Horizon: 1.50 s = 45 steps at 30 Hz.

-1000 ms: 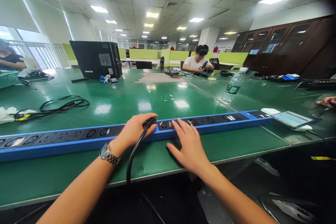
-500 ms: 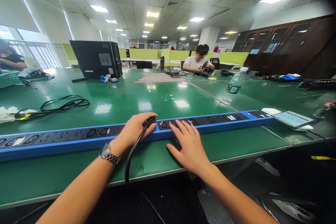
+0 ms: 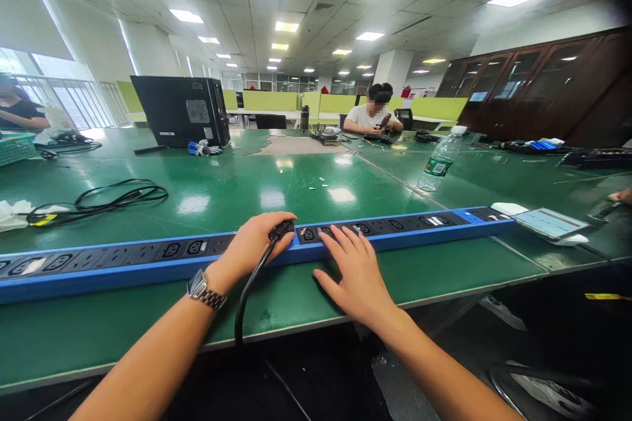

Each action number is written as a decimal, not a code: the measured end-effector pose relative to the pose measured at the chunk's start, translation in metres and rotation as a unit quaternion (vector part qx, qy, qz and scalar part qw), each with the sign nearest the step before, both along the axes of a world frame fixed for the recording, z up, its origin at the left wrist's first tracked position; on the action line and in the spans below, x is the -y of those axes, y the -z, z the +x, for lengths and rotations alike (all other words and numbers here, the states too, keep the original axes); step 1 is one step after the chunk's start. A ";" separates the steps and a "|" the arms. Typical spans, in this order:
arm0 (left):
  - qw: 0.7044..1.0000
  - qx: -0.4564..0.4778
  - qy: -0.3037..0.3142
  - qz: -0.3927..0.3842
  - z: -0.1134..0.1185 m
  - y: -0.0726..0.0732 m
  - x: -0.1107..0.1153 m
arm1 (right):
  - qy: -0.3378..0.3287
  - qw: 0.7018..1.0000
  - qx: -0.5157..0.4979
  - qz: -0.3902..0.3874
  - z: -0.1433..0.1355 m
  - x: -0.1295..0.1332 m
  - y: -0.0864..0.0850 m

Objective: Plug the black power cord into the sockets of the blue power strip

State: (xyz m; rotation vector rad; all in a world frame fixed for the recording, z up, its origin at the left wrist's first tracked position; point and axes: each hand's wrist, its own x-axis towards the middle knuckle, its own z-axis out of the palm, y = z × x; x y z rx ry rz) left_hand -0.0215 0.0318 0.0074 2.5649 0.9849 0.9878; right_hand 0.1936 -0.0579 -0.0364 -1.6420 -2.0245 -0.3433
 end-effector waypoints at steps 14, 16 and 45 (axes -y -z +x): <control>1.000 0.001 0.004 0.010 0.000 0.000 0.000 | 0.000 1.000 0.001 0.000 -0.001 0.000 -0.001; 1.000 0.008 0.013 0.015 -0.001 -0.001 0.001 | -0.001 1.000 0.000 0.002 -0.001 0.001 -0.001; 1.000 -0.009 0.020 -0.010 0.000 -0.004 0.003 | -0.003 1.000 -0.004 -0.007 -0.001 0.001 -0.003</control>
